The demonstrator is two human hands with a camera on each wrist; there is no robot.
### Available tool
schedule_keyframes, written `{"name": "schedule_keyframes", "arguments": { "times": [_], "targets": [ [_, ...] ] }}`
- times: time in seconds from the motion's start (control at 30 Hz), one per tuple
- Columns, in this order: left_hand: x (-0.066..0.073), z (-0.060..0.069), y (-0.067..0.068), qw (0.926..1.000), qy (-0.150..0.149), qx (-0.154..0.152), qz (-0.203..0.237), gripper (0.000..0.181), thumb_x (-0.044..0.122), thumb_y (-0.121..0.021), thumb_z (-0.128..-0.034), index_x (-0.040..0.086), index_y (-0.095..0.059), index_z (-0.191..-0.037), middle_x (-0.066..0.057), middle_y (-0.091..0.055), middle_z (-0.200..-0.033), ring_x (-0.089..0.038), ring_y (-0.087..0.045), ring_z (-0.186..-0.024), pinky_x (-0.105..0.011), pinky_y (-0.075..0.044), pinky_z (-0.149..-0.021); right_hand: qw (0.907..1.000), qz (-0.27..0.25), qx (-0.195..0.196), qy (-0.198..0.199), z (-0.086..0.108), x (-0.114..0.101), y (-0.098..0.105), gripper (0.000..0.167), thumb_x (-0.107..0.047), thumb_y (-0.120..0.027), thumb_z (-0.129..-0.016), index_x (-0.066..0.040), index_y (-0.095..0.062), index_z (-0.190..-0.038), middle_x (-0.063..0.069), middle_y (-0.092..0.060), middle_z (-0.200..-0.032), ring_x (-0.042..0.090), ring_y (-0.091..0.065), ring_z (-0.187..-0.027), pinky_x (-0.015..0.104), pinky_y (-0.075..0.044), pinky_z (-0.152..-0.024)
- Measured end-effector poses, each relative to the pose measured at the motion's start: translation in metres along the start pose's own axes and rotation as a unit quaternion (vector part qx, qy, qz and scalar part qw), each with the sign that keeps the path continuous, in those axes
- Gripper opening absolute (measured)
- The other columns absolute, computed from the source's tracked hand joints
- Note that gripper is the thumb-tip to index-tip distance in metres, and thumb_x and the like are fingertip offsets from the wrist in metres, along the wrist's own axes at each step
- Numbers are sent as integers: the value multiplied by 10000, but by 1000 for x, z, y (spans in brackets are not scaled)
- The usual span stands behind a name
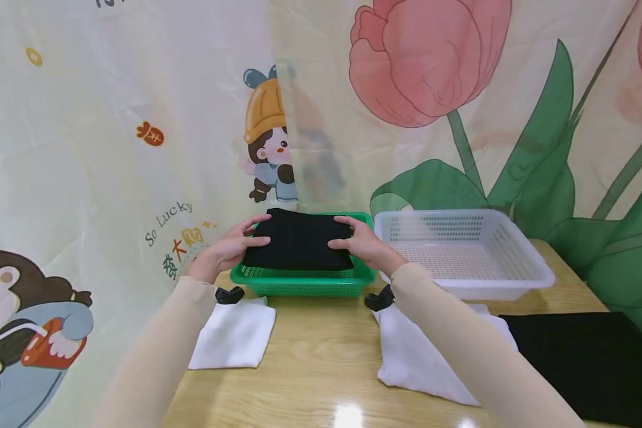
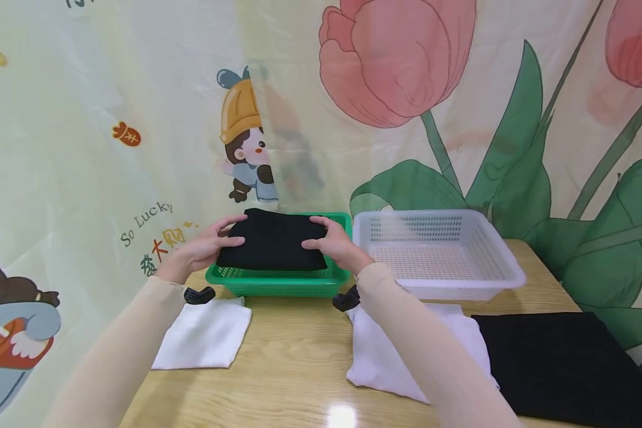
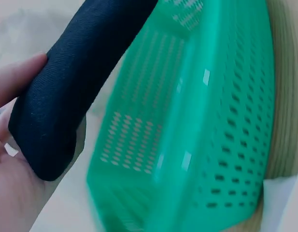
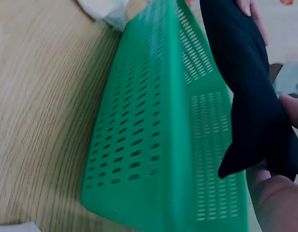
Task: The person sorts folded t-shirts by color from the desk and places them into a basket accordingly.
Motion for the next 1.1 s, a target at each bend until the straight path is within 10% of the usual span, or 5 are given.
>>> {"name": "schedule_keyframes", "arguments": {
  "times": [0.13, 0.27, 0.83, 1.1],
  "targets": [
    [-17, -5, 8, 9997, 61, 125, -194, 730, 48, -661, -1045, 179, -320, -1678, -174, 32, -1743, -369, 52, -1605, -608, -95, -1295, 9993, 378, -39, -17, -14, 12, -12, 761, -82, -755, -995, -223, -391, -1648, 119, -163, -1759, 369, -274, -1582, 472, -454, -1140],
    [-26, -9, 11, 9978, 213, 248, -582, 720, 67, -665, -1046, 198, -334, -1673, -198, 29, -1753, -390, 31, -1616, -577, -170, -1277, 9991, 421, 51, -60, -23, 18, -20, 763, -31, -751, -981, -185, -397, -1640, 139, -218, -1738, 405, -355, -1538, 533, -421, -1189],
    [-58, -44, -17, 9890, 624, 765, -1099, 658, -61, -679, -996, 70, -451, -1600, -272, -156, -1729, -456, -295, -1536, -548, -378, -1209, 9933, 930, 393, -568, -36, 49, -23, 764, 39, -704, -985, -118, -366, -1651, 214, -316, -1690, 326, -552, -1127, 356, -423, -746],
    [-58, -46, -24, 9762, 863, 531, -1920, 636, -59, -691, -984, 55, -478, -1572, -309, -173, -1715, -470, -168, -1591, -562, -294, -1255, 9822, 1594, 304, -945, -43, 58, -21, 748, 40, -706, -981, -134, -392, -1637, 206, -374, -1655, 288, -511, -927, 370, -393, -685]
  ]
}}
Point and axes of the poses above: each hand's wrist, its own z-axis away from the middle knuckle, its own y-axis out of the back of the hand, x = y × z, the point moved 1 cm from there along -z, towards the middle knuckle
